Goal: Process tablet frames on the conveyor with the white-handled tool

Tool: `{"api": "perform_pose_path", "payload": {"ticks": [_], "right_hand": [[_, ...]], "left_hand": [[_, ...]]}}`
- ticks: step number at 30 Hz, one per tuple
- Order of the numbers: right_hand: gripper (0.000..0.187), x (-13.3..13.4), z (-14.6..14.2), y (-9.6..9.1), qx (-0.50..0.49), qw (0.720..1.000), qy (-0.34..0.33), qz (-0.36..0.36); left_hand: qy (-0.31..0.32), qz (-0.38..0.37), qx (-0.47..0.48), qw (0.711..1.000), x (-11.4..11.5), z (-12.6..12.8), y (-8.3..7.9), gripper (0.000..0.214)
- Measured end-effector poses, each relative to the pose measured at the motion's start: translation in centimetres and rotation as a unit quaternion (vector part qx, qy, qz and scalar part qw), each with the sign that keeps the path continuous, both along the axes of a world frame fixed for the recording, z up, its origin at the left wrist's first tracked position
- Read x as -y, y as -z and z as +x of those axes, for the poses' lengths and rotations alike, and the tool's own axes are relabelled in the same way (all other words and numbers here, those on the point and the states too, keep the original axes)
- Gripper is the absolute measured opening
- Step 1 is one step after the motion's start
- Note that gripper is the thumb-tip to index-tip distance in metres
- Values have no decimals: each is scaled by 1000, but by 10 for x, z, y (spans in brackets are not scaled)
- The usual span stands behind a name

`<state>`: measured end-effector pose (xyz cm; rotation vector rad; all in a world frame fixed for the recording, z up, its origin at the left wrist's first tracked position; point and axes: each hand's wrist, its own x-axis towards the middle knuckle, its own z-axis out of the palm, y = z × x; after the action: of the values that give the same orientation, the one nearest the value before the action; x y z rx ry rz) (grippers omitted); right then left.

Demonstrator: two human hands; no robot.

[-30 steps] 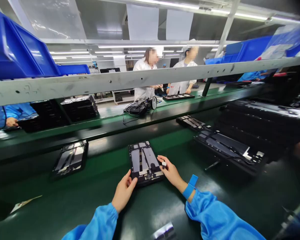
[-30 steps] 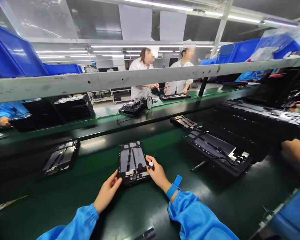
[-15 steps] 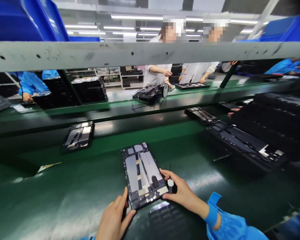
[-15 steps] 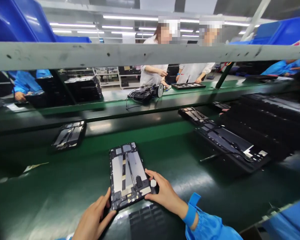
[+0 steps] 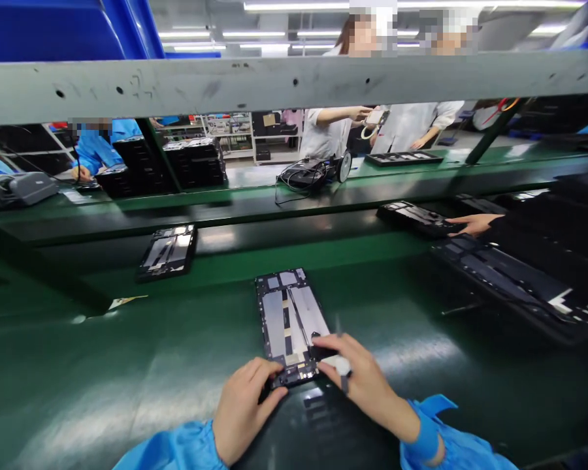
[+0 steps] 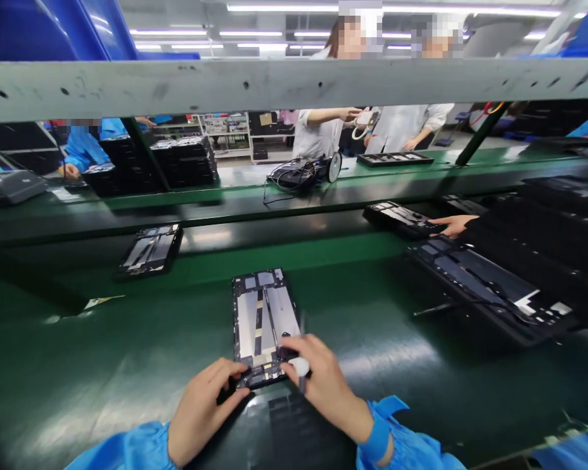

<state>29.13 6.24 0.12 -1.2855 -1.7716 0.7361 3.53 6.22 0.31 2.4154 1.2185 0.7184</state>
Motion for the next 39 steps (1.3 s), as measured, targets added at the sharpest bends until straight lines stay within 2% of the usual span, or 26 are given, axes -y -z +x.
{"api": "perform_pose_path", "payload": {"ticks": [3,6,12,18,20,22,25,28,39], "right_hand": [[30,-3,-27,-8,53,993,-104,-3],[30,-9,-45,-7,71,987,-144,2],[30,-10,-47,-1,-16,989,-145,2],[35,-9,-46,3,-12,988,-151,-5],[37,-9,-47,6,-2,989,-147,-4],[39,-9,-48,9,9,990,-141,-2],[39,-8,-49,10,23,989,-144,10],[38,-8,-50,10,20,988,-150,28],[40,-11,-49,8,1,988,-155,12]], "left_hand": [[22,14,41,999,-4,4,2,27],[28,14,70,997,-8,5,4,26],[27,7,64,998,-8,3,10,23],[27,38,47,998,-7,5,15,30],[30,75,34,996,-7,5,16,32],[30,143,10,989,-6,4,16,32],[37,252,-39,966,-4,0,14,31],[53,299,-74,950,0,-7,13,37],[57,284,-61,955,-1,-17,22,38]]}}
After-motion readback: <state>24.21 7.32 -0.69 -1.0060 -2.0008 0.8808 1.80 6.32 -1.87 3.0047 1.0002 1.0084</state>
